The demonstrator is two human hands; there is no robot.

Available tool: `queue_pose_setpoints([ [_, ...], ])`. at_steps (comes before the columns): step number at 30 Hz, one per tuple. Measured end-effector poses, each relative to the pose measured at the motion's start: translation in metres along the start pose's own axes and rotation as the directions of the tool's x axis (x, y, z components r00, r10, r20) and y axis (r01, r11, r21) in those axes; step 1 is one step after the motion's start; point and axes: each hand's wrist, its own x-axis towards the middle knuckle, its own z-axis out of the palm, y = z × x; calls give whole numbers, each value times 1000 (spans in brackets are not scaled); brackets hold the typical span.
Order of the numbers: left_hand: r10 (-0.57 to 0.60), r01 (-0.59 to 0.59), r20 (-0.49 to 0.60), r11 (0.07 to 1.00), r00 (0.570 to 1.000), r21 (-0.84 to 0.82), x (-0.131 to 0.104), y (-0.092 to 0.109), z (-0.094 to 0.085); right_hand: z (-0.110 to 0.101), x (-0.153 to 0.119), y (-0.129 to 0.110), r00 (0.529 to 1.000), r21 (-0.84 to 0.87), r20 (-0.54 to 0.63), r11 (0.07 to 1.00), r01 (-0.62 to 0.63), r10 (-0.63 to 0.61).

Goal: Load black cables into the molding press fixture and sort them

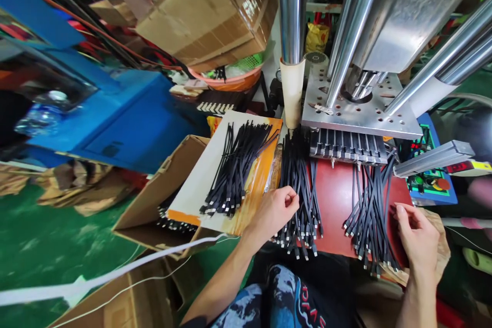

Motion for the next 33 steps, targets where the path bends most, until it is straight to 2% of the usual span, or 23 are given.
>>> queue_pose_setpoints([
  [6, 46, -69, -145, 985, 988, -157, 4, -19, 4, 2, 2, 1, 999, -49, -37, 999, -14, 12],
  [11, 32, -46, -128, 994, 991, -104, 8, -29, 5, 1, 1, 1, 999, -50, -38, 998, -38, 36],
  [16, -34, 39, -135, 999, 990, 32, 6, -19, -1, 1, 2, -3, 998, -83, -55, 996, -30, 25],
  [19, -66, 80, -103, 987, 992, 139, 9, -17, 0, -1, 1, -7, 998, -110, -53, 993, -40, 35],
  [23, -48, 51, -49, 996, 998, 67, 14, -24, 4, -1, 0, -10, 997, -121, -52, 991, -56, 50],
  [27, -13, 12, -52, 1000, 999, -17, 13, -32, 5, 0, 0, -9, 996, -135, -53, 988, -74, 67],
  [33, 38, -40, -51, 999, 998, -34, 12, -40, 6, -1, 0, -7, 998, -94, -38, 994, -58, 55],
])
